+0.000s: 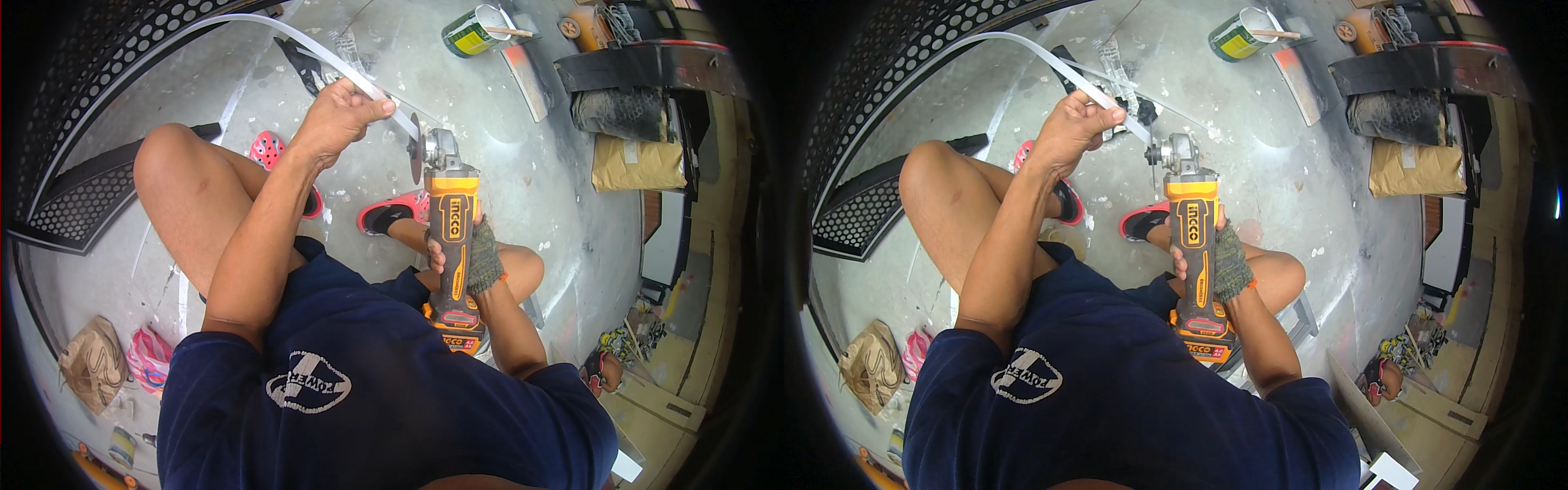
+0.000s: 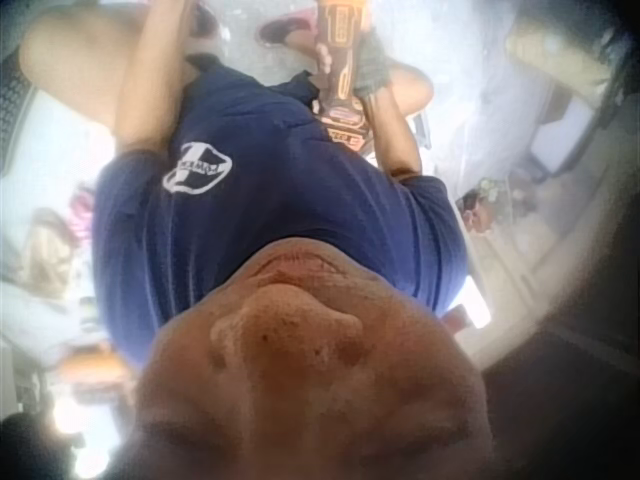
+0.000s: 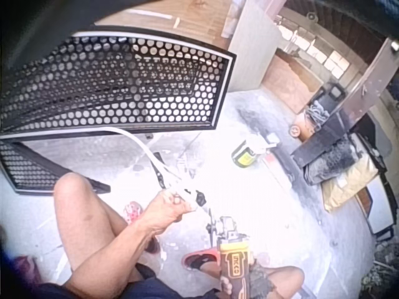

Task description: Using an angle grinder to cut a strip of white trim molding while sitting on the floor.

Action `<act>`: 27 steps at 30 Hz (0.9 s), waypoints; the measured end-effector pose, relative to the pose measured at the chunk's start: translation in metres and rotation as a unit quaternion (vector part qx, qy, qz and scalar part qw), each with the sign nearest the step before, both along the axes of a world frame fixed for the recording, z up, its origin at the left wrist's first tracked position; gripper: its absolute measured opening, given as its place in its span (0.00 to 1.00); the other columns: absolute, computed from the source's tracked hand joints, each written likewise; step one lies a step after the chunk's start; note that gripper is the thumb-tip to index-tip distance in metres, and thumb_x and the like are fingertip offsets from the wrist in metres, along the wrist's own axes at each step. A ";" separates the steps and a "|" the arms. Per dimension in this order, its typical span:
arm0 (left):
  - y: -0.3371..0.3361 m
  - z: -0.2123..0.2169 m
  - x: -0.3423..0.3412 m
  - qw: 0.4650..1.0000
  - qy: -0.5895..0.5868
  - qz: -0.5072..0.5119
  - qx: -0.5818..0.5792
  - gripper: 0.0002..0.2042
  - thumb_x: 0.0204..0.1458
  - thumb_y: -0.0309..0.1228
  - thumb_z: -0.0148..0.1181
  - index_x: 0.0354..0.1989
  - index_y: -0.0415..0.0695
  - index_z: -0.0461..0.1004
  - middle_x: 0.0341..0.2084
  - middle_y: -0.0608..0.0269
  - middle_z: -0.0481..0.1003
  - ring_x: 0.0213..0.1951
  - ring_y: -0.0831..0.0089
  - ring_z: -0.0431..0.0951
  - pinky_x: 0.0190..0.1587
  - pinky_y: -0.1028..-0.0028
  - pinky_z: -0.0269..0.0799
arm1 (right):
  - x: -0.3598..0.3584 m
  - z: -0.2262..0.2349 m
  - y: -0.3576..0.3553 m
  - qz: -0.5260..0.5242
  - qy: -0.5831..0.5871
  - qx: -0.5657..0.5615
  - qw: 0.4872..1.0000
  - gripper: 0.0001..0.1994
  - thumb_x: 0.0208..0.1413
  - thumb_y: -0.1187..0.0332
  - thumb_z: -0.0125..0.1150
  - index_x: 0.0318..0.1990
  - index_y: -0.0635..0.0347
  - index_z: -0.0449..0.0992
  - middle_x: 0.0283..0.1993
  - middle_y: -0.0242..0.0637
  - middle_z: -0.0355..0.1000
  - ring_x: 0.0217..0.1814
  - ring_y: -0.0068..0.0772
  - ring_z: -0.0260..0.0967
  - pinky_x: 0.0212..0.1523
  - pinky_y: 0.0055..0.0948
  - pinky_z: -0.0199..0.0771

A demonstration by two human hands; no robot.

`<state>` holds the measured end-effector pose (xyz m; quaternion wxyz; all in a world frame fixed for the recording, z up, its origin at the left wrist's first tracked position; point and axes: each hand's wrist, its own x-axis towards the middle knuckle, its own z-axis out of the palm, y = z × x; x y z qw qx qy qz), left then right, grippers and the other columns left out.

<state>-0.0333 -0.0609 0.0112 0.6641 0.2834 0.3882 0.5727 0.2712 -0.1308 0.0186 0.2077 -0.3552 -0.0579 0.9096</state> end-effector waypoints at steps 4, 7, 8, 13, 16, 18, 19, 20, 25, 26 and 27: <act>0.002 -0.004 0.000 1.000 -0.010 0.005 -0.001 0.10 0.49 0.26 0.68 0.37 0.40 0.73 0.22 0.72 0.72 0.17 0.90 0.58 0.16 0.85 0.48 | 0.001 -0.004 0.000 -0.006 0.023 -0.006 1.000 0.49 0.48 0.25 0.45 0.61 0.65 0.59 0.32 0.55 0.71 0.26 0.48 0.73 0.27 0.43 0.78; 0.002 -0.006 -0.001 1.000 -0.018 0.010 0.001 0.10 0.49 0.26 0.68 0.37 0.40 0.73 0.22 0.72 0.72 0.17 0.90 0.58 0.16 0.85 0.48 | -0.004 0.002 0.001 -0.009 0.053 -0.019 0.998 0.38 0.50 0.37 0.53 0.54 0.67 0.69 0.32 0.56 0.69 0.27 0.49 0.70 0.29 0.45 0.74; 0.002 -0.006 -0.001 1.000 -0.018 0.009 0.001 0.10 0.49 0.26 0.68 0.37 0.40 0.73 0.22 0.72 0.72 0.17 0.90 0.58 0.16 0.85 0.48 | -0.005 0.004 0.002 -0.008 0.051 -0.025 0.998 0.39 0.50 0.37 0.53 0.55 0.67 0.68 0.32 0.56 0.69 0.26 0.49 0.70 0.29 0.45 0.74; 0.002 -0.002 0.001 1.000 -0.010 0.007 -0.006 0.09 0.50 0.28 0.68 0.35 0.44 0.74 0.22 0.74 0.71 0.17 0.89 0.57 0.18 0.84 0.48 | 0.000 0.001 0.002 -0.007 0.053 -0.029 0.998 0.40 0.50 0.37 0.53 0.56 0.67 0.67 0.33 0.56 0.69 0.28 0.50 0.71 0.30 0.45 0.75; 0.002 -0.004 0.001 1.000 -0.023 0.007 0.001 0.11 0.49 0.26 0.69 0.37 0.41 0.73 0.24 0.71 0.73 0.18 0.90 0.59 0.16 0.86 0.49 | 0.001 0.001 0.003 -0.004 0.075 -0.039 0.996 0.40 0.50 0.36 0.54 0.57 0.68 0.66 0.34 0.57 0.69 0.29 0.50 0.71 0.32 0.46 0.75; 0.003 -0.002 0.001 1.000 -0.023 0.006 -0.001 0.11 0.48 0.27 0.69 0.37 0.41 0.73 0.24 0.71 0.73 0.18 0.90 0.59 0.16 0.86 0.49 | 0.003 0.000 0.003 0.002 0.085 -0.057 0.995 0.41 0.50 0.36 0.54 0.57 0.68 0.66 0.36 0.57 0.69 0.30 0.50 0.71 0.33 0.47 0.75; 0.003 -0.001 0.001 1.000 -0.022 0.006 -0.003 0.11 0.48 0.27 0.69 0.37 0.41 0.73 0.24 0.71 0.73 0.18 0.89 0.60 0.16 0.86 0.49 | 0.004 -0.001 0.004 0.002 0.085 -0.057 0.995 0.41 0.50 0.36 0.54 0.57 0.68 0.66 0.36 0.57 0.69 0.30 0.50 0.71 0.33 0.47 0.75; 0.003 -0.002 0.001 1.000 -0.022 0.006 -0.003 0.11 0.48 0.27 0.69 0.37 0.41 0.73 0.24 0.71 0.73 0.18 0.89 0.60 0.16 0.86 0.49 | 0.005 -0.002 0.004 0.005 0.085 -0.048 0.995 0.41 0.50 0.36 0.54 0.57 0.68 0.66 0.35 0.57 0.69 0.30 0.50 0.71 0.33 0.47 0.75; 0.004 -0.003 0.000 1.000 -0.026 -0.002 0.002 0.11 0.48 0.27 0.69 0.37 0.41 0.73 0.24 0.70 0.73 0.19 0.89 0.60 0.17 0.85 0.49 | 0.003 0.001 0.002 -0.002 0.067 -0.034 0.997 0.41 0.50 0.36 0.53 0.57 0.68 0.66 0.34 0.57 0.69 0.29 0.50 0.71 0.31 0.46 0.75; 0.004 -0.003 0.001 1.000 -0.026 -0.002 0.002 0.11 0.48 0.27 0.69 0.37 0.41 0.73 0.24 0.70 0.73 0.19 0.89 0.60 0.17 0.85 0.49 | 0.002 0.001 0.001 -0.007 0.061 -0.025 0.998 0.41 0.50 0.36 0.53 0.57 0.68 0.66 0.34 0.57 0.69 0.29 0.49 0.71 0.31 0.45 0.74; 0.004 -0.003 0.001 1.000 -0.025 0.000 0.003 0.11 0.48 0.27 0.69 0.37 0.42 0.73 0.24 0.71 0.73 0.19 0.89 0.60 0.17 0.85 0.49 | 0.002 0.001 0.001 -0.011 0.054 -0.015 0.998 0.41 0.50 0.36 0.53 0.56 0.69 0.67 0.34 0.57 0.69 0.28 0.49 0.71 0.30 0.45 0.74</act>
